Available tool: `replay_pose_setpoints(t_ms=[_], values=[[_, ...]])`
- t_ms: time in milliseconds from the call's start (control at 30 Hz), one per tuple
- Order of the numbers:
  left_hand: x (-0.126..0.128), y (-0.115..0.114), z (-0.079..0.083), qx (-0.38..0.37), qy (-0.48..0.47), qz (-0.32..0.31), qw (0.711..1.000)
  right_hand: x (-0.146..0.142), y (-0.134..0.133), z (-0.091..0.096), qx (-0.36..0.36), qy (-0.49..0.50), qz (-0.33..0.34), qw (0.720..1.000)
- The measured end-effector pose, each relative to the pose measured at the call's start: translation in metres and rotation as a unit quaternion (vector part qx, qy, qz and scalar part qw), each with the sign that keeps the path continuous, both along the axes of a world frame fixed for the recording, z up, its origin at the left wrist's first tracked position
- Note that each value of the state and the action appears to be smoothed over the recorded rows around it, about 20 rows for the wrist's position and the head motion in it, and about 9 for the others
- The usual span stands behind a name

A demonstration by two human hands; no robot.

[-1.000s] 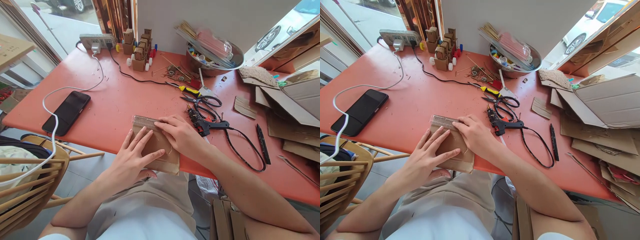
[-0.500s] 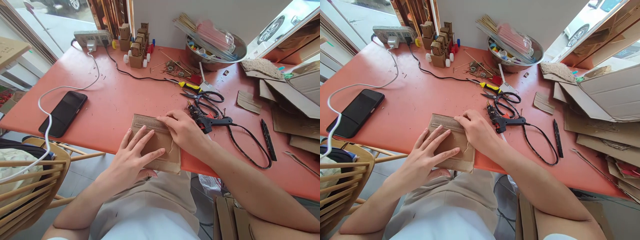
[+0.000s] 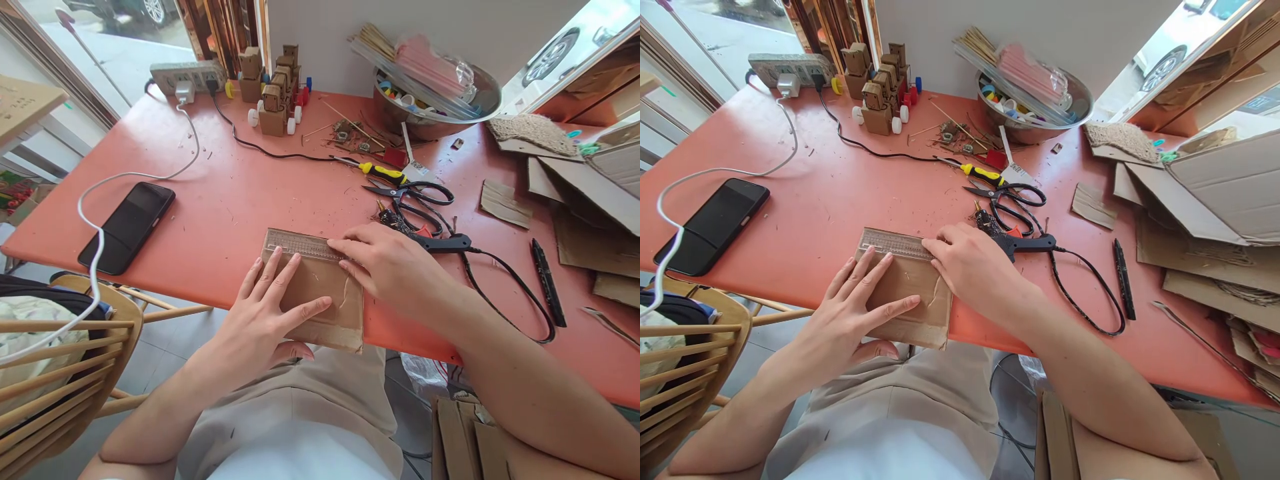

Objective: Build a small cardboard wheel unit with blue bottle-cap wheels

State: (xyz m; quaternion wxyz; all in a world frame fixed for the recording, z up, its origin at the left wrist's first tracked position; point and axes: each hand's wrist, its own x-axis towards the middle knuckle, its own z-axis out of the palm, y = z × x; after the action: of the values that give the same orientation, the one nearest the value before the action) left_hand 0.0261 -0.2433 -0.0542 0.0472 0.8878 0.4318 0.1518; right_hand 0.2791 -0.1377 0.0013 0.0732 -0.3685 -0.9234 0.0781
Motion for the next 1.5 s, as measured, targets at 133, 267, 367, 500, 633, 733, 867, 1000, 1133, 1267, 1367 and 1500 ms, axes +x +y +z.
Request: replay_pose_setpoints(t_ms=[133, 267, 367, 500, 633, 733, 867, 1000, 1133, 1267, 1367, 1500], values=[[0.000, -0.001, -0.001, -0.001, 0.002, 0.004, 1.000, -0.004, 0.002, -0.006, 0.006, 0.019, 0.002, 1.000], [0.001, 0.000, 0.001, 0.004, 0.010, 0.000, 1.000, -0.004, 0.003, -0.006, 0.011, 0.017, 0.013, 1.000], [-0.001, 0.003, 0.003, 0.002, 0.006, -0.008, 1.000, -0.003, 0.004, -0.005, 0.006, 0.027, 0.011, 1.000], [-0.006, 0.010, -0.001, 0.002, -0.002, 0.013, 1.000, -0.004, 0.003, -0.005, 0.005, 0.027, 0.011, 1.000], [-0.009, 0.014, -0.007, 0.025, 0.012, 0.047, 0.999, -0.006, 0.003, -0.004, 0.002, 0.019, 0.009, 1.000], [-0.008, 0.014, -0.008, 0.045, 0.018, 0.054, 0.997, -0.002, 0.004, 0.002, -0.020, 0.018, -0.005, 1.000], [-0.006, 0.015, -0.005, 0.062, 0.010, 0.050, 0.997, 0.007, 0.003, 0.018, -0.043, -0.028, -0.044, 0.998], [-0.007, 0.016, -0.004, 0.070, 0.011, 0.048, 0.996, 0.006, 0.001, 0.032, -0.061, -0.091, -0.067, 0.992], [-0.007, 0.016, -0.004, 0.073, 0.013, 0.050, 0.996, 0.000, -0.001, 0.033, -0.068, -0.119, -0.088, 0.987], [-0.007, 0.016, -0.005, 0.077, 0.009, 0.056, 0.995, 0.001, 0.003, 0.024, -0.069, -0.092, -0.091, 0.989], [-0.008, 0.017, -0.005, 0.079, 0.011, 0.056, 0.995, 0.001, 0.005, 0.019, -0.062, -0.114, -0.076, 0.989], [-0.009, 0.017, -0.006, 0.081, 0.009, 0.053, 0.995, 0.000, 0.006, 0.018, -0.049, -0.158, -0.061, 0.984]])
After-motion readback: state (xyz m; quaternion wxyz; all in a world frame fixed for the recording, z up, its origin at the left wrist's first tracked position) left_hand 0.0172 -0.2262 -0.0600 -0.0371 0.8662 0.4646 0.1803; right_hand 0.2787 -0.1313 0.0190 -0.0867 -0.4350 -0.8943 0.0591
